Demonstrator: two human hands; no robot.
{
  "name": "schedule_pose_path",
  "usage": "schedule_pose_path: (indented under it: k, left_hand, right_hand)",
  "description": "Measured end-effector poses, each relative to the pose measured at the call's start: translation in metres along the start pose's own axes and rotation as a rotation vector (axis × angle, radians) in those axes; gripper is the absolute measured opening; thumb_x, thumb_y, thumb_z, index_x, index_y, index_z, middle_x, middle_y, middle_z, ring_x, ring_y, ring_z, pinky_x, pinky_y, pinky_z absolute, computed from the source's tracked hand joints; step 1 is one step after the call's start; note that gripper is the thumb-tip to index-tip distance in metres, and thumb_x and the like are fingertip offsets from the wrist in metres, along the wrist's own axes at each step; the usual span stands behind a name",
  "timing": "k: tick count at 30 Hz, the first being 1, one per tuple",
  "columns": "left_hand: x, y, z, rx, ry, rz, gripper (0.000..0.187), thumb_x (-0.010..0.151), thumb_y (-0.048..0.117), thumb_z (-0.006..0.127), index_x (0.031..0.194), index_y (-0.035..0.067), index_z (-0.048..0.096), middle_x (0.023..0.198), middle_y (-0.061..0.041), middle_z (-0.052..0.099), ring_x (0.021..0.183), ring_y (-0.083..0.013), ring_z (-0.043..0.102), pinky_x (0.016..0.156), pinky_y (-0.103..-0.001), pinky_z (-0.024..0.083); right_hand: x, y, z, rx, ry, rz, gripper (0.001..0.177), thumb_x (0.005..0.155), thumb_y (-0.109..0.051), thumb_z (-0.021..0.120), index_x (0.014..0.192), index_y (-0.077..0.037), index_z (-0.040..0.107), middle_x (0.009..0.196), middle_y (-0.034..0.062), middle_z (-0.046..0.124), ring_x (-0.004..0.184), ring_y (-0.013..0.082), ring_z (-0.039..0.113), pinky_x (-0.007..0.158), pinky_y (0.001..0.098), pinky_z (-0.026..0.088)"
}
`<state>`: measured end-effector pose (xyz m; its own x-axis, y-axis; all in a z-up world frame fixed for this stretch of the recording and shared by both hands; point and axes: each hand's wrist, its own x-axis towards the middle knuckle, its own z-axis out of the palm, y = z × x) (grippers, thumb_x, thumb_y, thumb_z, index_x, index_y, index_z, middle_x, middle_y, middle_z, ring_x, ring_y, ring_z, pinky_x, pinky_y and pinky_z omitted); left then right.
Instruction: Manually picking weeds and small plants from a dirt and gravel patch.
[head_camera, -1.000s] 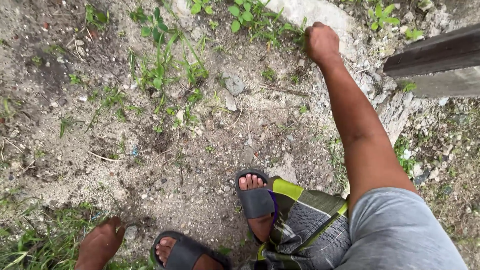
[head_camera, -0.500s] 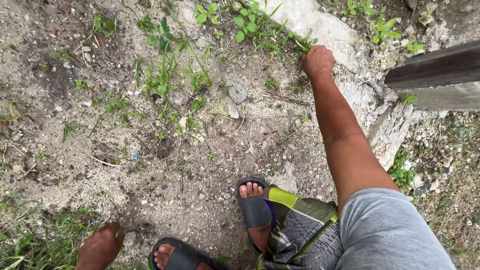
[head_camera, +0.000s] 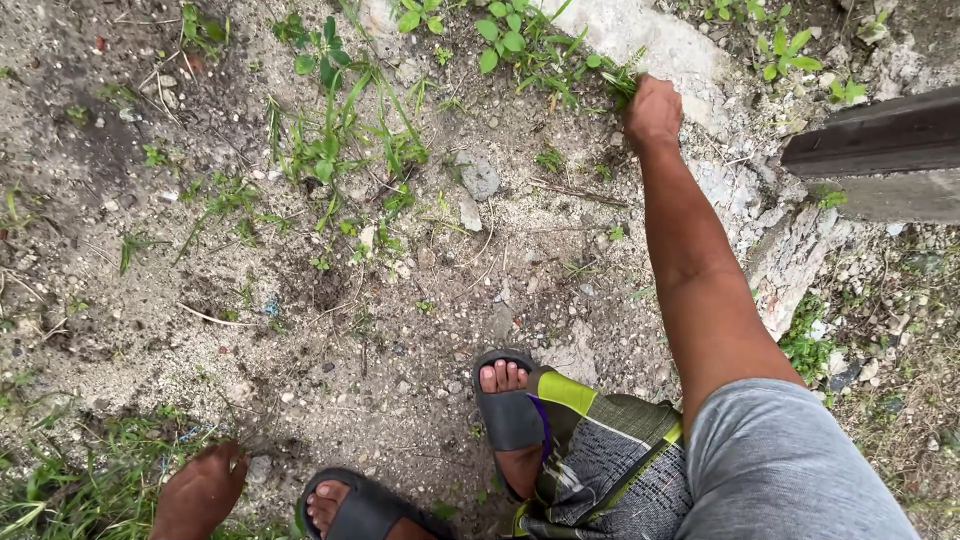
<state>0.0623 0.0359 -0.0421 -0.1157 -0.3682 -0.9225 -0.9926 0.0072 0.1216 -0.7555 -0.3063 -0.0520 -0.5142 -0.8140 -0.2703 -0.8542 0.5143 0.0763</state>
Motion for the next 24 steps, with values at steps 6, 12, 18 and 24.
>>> schedule_pose_path:
  k: [6,12,18,24]
  left_hand:
    - [-0.002,0.005,-0.01,0.002,-0.062,-0.02,0.036,0.103,0.042,0.047,0.118,0.016,0.066,0.105,-0.01,0.079,0.084,-0.0226,0.079,0.087,-0.038,0.066]
    - [-0.003,0.001,-0.004,-0.033,0.015,0.016,0.034,0.102,0.04,0.047,0.117,0.016,0.067,0.105,-0.011,0.078,0.084,-0.0236,0.078,0.087,-0.04,0.065]
    - [-0.005,-0.006,0.011,-0.014,0.057,0.04,0.034,0.101,0.039,0.047,0.118,0.015,0.064,0.099,-0.009,0.078,0.08,-0.0247,0.079,0.081,-0.04,0.066]
    - [-0.012,0.0,0.001,-0.022,-0.003,-0.012,0.034,0.103,0.04,0.048,0.121,0.015,0.061,0.099,-0.01,0.078,0.081,-0.0256,0.08,0.082,-0.041,0.067]
  right_hand:
    - [-0.013,-0.031,-0.026,-0.088,-0.073,-0.019,0.035,0.101,-0.036,0.055,0.115,-0.006,0.064,0.083,0.0128,0.065,0.065,0.022,0.063,0.054,0.0395,0.054]
    - [0.011,-0.036,-0.011,-0.234,-0.102,0.039,0.049,0.099,-0.051,0.066,0.113,-0.004,0.062,0.079,0.0088,0.062,0.059,0.0147,0.055,0.045,0.0328,0.048]
    - [0.026,-0.021,0.007,-0.258,-0.065,-0.045,0.015,0.1,-0.019,0.065,0.109,-0.007,0.069,0.078,0.0121,0.065,0.055,0.0157,0.056,0.043,0.0335,0.052]
    - [-0.004,-0.015,-0.013,-0.071,-0.021,-0.178,0.033,0.112,-0.016,0.04,0.1,-0.006,0.07,0.08,0.0146,0.064,0.058,0.0176,0.05,0.045,0.0338,0.045]
